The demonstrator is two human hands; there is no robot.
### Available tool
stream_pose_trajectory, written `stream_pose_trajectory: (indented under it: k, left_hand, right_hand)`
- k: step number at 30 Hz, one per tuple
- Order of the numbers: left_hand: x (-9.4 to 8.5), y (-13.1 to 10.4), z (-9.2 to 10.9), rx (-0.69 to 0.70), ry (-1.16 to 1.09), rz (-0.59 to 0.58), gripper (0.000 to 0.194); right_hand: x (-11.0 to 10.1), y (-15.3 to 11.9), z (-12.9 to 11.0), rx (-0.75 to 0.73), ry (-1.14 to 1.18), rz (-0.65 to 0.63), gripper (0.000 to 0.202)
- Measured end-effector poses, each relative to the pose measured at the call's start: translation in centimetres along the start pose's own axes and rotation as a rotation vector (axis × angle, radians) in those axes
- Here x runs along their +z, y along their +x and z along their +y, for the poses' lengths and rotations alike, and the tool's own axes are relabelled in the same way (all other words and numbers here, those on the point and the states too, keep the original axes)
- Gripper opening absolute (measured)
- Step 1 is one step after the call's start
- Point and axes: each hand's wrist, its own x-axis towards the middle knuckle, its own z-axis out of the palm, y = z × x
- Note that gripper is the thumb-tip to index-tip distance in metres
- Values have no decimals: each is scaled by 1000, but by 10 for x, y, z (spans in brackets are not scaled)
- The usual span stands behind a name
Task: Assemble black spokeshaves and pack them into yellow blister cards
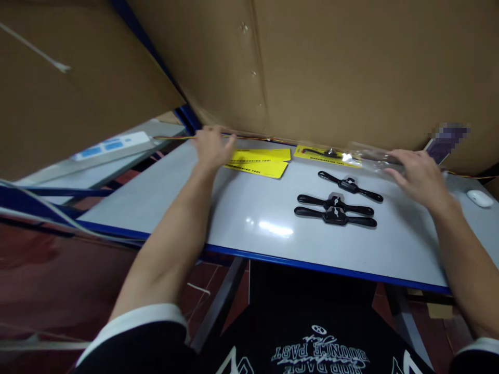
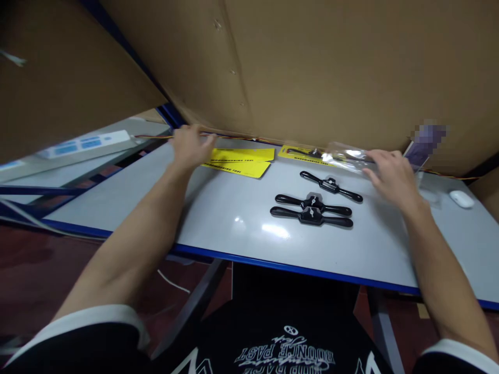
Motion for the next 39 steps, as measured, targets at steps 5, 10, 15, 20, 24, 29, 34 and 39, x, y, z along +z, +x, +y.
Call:
stream_pose_trajectory:
  k: [5,10,15,20,24,29,34,39]
  left_hand:
    - [32,-7,53,254,2,-245,69]
    - [40,-13,58,265,17,-312,71]
    - [36,-16,57,243,-27,-191,63]
    - [34,-18,59,223,-17,-170,64]
    - [30,-20,60,214,4,-148,64]
    - [25,-20,60,287,26,-165,64]
    - [27,-18,57,425,-2,-224,67]
    - [33,-19,56,598,-31,-262,72]
  right_hand:
    - [4,-8,58,253,-242,-372,52]
    - [20,-9,70,336,-197,-457,53]
    - [18,-8,62,402,-167,-389,55]
    - [16,-11,64,441,-148,-345,55]
    - [20,-13,73,503,-152,-348,52]
    - [25,-13,71,514,-166,-389,56]
    - [20,-13,57,481,-180,-394,60]
    - [18,-9,40,361,-190,-186,56]
